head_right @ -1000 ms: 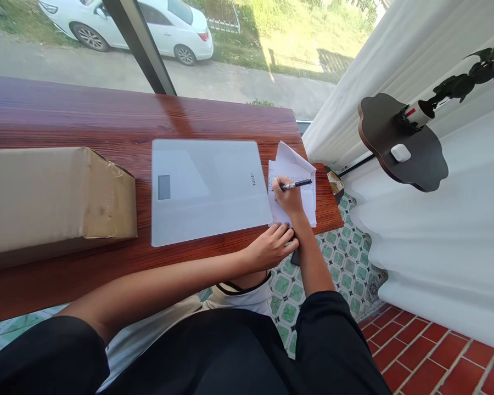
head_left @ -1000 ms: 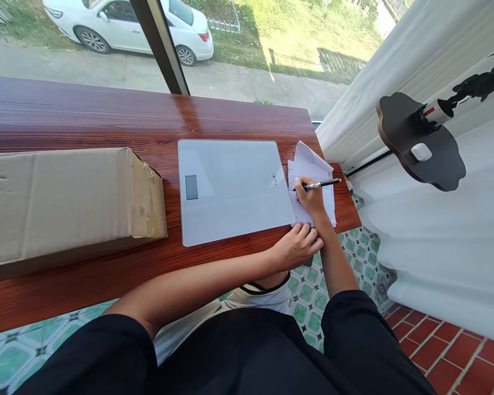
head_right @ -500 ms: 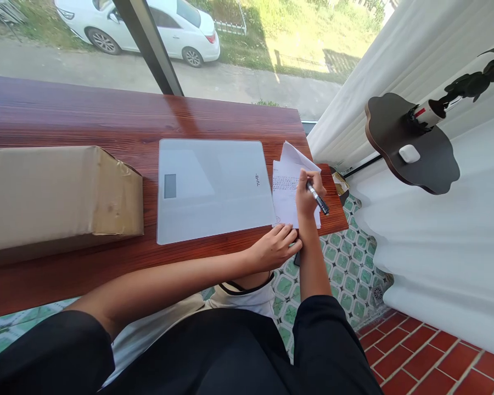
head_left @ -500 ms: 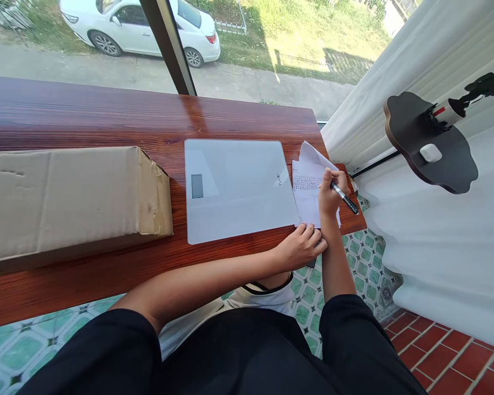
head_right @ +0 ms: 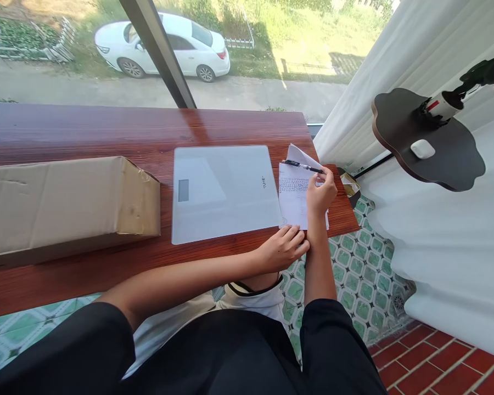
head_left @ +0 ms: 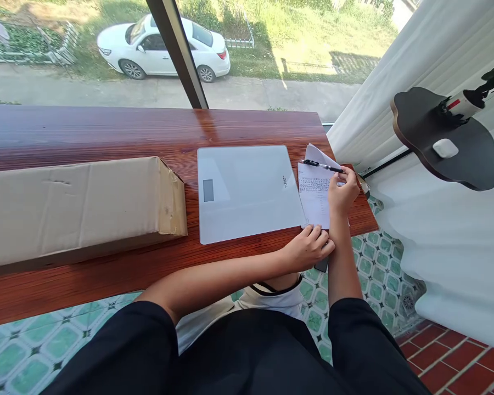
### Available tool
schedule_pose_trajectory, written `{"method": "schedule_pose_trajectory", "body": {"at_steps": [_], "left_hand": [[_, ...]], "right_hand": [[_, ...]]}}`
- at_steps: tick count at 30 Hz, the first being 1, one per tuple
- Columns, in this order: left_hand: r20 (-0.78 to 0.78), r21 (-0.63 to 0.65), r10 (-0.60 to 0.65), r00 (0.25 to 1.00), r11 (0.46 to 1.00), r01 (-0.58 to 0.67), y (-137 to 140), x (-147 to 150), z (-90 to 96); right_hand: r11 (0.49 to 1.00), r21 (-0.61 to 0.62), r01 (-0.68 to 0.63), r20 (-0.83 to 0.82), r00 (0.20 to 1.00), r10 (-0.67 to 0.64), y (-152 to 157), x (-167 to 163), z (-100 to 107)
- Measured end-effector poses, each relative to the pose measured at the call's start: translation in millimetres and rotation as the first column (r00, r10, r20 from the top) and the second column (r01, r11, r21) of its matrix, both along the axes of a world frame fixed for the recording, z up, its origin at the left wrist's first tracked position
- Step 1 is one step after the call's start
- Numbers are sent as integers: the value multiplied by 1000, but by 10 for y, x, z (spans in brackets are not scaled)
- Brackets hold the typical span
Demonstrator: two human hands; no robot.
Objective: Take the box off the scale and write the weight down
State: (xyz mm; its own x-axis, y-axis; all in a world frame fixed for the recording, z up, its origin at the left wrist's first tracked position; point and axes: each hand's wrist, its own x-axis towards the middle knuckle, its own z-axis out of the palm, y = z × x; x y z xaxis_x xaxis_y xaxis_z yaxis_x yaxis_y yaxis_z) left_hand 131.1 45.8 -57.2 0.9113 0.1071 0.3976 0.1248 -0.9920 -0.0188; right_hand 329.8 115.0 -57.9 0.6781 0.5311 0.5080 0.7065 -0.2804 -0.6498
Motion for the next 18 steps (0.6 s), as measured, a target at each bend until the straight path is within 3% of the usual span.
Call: {"method": "schedule_pose_trajectory", "body": {"at_steps": [4,9,18], "left_hand": [[-30,-3,-14,999,1000,14,15,-13,34],[-58,8,-20,998,1000,20,28,-12,56],[-56,71,-25,998,997,29,34,-5,-12]], "right_hand": [[997,75,15,-36,999,-12,29,-5,5],[977,209,42,-196,981,0,73,-15,25],[999,26,-21,-107,994,23,126,23,-68]]}}
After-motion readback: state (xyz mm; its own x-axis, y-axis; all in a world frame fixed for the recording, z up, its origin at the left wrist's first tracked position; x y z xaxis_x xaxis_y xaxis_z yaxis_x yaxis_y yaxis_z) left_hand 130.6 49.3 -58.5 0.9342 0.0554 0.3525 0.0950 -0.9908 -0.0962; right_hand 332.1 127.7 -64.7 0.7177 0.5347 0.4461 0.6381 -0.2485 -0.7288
